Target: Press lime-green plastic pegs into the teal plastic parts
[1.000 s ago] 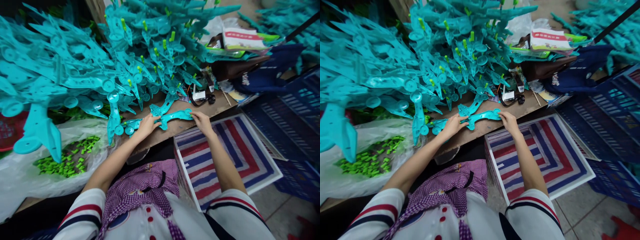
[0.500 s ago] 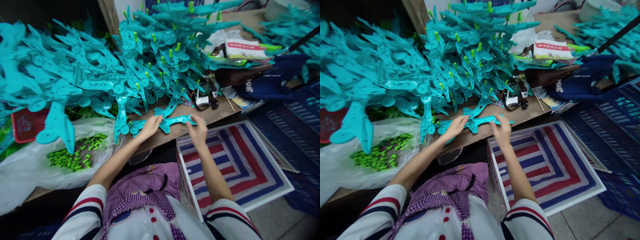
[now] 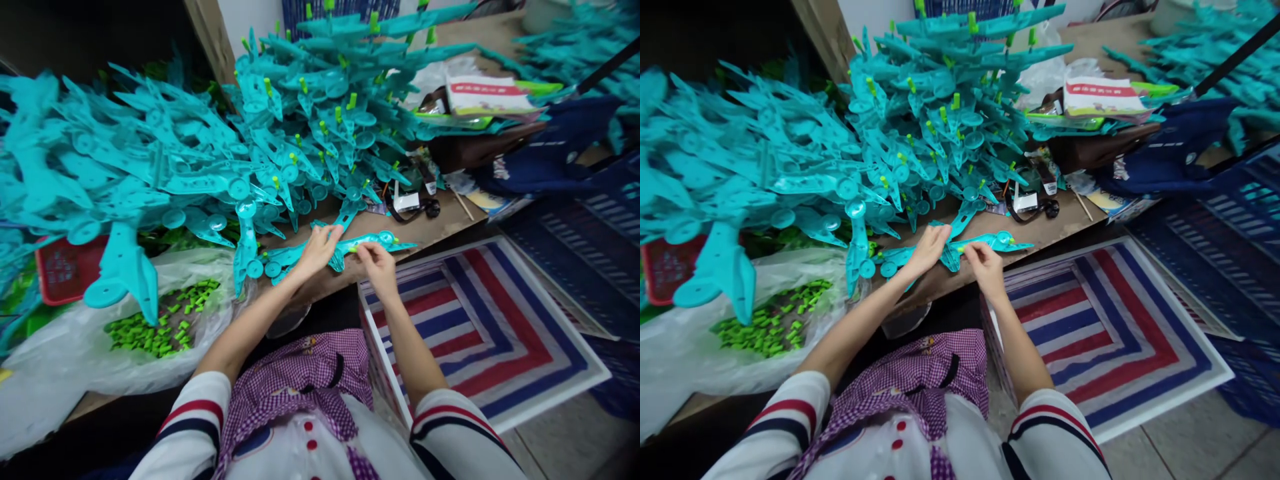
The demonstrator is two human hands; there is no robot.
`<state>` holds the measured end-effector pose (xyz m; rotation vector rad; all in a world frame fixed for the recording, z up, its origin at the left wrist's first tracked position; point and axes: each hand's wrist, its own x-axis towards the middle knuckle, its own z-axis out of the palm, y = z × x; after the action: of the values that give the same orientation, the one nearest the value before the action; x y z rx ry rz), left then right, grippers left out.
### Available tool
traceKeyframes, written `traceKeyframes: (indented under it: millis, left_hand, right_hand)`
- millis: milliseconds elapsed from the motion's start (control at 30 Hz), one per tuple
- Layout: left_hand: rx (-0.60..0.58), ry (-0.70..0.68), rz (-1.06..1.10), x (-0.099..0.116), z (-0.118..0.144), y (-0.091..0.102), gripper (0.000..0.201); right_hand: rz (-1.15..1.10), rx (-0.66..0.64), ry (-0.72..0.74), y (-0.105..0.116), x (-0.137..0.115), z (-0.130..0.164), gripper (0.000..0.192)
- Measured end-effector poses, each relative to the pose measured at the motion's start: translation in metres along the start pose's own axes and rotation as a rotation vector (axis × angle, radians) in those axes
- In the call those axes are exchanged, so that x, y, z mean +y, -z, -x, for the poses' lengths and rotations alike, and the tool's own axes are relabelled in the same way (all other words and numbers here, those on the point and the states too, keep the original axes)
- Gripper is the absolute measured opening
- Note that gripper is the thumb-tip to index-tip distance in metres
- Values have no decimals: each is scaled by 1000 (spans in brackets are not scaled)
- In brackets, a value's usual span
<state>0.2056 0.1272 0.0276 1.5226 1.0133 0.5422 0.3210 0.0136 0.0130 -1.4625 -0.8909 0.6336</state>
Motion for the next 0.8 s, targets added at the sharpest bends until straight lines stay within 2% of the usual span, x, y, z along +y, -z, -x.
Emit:
traceKeyframes:
  millis: [33,100,167,233,367,433,533,700,800]
  left_hand:
    - [34,-88,-222,1,-10,-2,45]
    - [54,-165,-571,2,-32,-7,51]
    - [18,-152,-796,1,-49,-12,53]
    - [-38,-135,-933,-1,-56,-15,53]
    - [-113,-149,-1031,-10,-44,-11,49]
    - [-130,-158,-1043,-14,-35,-8,49]
    - [-146,-162,-1033,-17,-24,-8,50]
    - [-192,-194,-1014,-19,-11,-13,52]
    - [-164,-209,-1030,-23,-9,-15,56]
  right_hand:
    - [-57,64,-37,4,-1,2,32]
    - [-169,148,-92,7,-2,5,33]
    - [-219,177,-113,9,0,6,37]
    - [-209,192,-129,14,2,5,40]
    - [-154,212,-144,35,0,1,40]
    - [-131,154,-136,44,-2,-9,42]
    - [32,39,-110,50,1,-42,44]
    - [403,23,21,53,29,-108,36]
    - [493,-101,-9,54,46,-132,31]
